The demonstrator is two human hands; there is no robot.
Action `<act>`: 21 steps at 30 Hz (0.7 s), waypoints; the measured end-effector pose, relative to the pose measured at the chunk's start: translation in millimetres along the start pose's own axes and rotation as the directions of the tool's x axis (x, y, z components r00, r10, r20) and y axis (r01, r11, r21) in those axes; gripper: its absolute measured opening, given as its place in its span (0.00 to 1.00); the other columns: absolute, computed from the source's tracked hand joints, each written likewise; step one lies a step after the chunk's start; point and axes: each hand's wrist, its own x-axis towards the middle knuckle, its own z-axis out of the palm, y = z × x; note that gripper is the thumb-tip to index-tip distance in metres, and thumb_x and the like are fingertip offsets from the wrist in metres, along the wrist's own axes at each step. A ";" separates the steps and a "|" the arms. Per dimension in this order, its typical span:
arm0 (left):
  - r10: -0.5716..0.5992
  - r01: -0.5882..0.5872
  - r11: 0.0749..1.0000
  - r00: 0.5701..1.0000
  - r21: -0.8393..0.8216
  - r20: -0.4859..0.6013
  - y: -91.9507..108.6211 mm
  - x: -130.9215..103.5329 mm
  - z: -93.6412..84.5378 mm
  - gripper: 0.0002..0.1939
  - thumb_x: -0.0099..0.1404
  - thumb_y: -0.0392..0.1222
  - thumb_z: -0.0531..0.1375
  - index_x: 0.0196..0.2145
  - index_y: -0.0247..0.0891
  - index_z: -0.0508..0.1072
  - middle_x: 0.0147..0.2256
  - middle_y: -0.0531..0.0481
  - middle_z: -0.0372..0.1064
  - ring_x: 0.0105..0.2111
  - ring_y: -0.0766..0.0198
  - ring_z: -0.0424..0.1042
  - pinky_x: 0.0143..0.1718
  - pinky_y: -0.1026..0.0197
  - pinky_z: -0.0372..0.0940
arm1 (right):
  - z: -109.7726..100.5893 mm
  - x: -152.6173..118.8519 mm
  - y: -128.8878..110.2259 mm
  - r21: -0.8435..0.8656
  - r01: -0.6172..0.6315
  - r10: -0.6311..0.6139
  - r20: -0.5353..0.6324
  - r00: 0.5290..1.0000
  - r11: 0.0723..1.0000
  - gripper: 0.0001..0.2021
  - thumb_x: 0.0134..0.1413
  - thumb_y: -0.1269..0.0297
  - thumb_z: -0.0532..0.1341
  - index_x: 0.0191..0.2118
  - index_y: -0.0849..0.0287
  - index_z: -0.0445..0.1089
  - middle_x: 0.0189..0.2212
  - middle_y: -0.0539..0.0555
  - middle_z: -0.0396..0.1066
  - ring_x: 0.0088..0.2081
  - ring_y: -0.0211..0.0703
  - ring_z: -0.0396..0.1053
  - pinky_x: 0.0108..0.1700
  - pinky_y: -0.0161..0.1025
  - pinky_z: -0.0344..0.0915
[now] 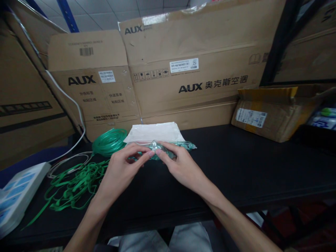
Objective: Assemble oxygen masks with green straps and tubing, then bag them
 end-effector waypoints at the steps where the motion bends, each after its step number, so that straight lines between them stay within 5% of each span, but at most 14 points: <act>1: 0.001 -0.001 1.000 1.000 -0.009 0.004 -0.6 0.0 0.1 0.10 0.69 0.49 0.63 0.38 0.41 0.80 0.42 0.50 0.77 0.38 0.63 0.73 0.39 0.63 0.64 | -0.2 0.5 0.0 0.008 0.007 -0.007 -0.004 1.000 1.000 0.17 0.63 0.55 0.62 0.54 0.53 0.77 0.55 0.56 0.76 0.57 0.54 0.71 0.55 0.49 0.71; 14: -0.021 0.025 0.998 0.997 -0.056 0.077 -2.2 -1.5 3.9 0.09 0.70 0.48 0.62 0.39 0.42 0.80 0.38 0.53 0.74 0.36 0.64 0.71 0.36 0.63 0.63 | 1.4 -0.5 4.3 0.009 0.043 -0.041 -0.118 0.992 0.999 0.13 0.59 0.62 0.65 0.48 0.58 0.80 0.46 0.55 0.80 0.49 0.49 0.75 0.54 0.44 0.68; 21: -0.025 0.038 0.996 0.989 -0.085 0.144 -3.2 -0.6 1.1 0.08 0.69 0.47 0.63 0.40 0.42 0.79 0.39 0.53 0.74 0.34 0.66 0.70 0.34 0.64 0.64 | -0.1 0.2 1.8 -0.018 -0.049 0.047 -0.105 0.993 0.999 0.15 0.59 0.58 0.64 0.47 0.60 0.80 0.38 0.54 0.79 0.35 0.43 0.72 0.36 0.37 0.68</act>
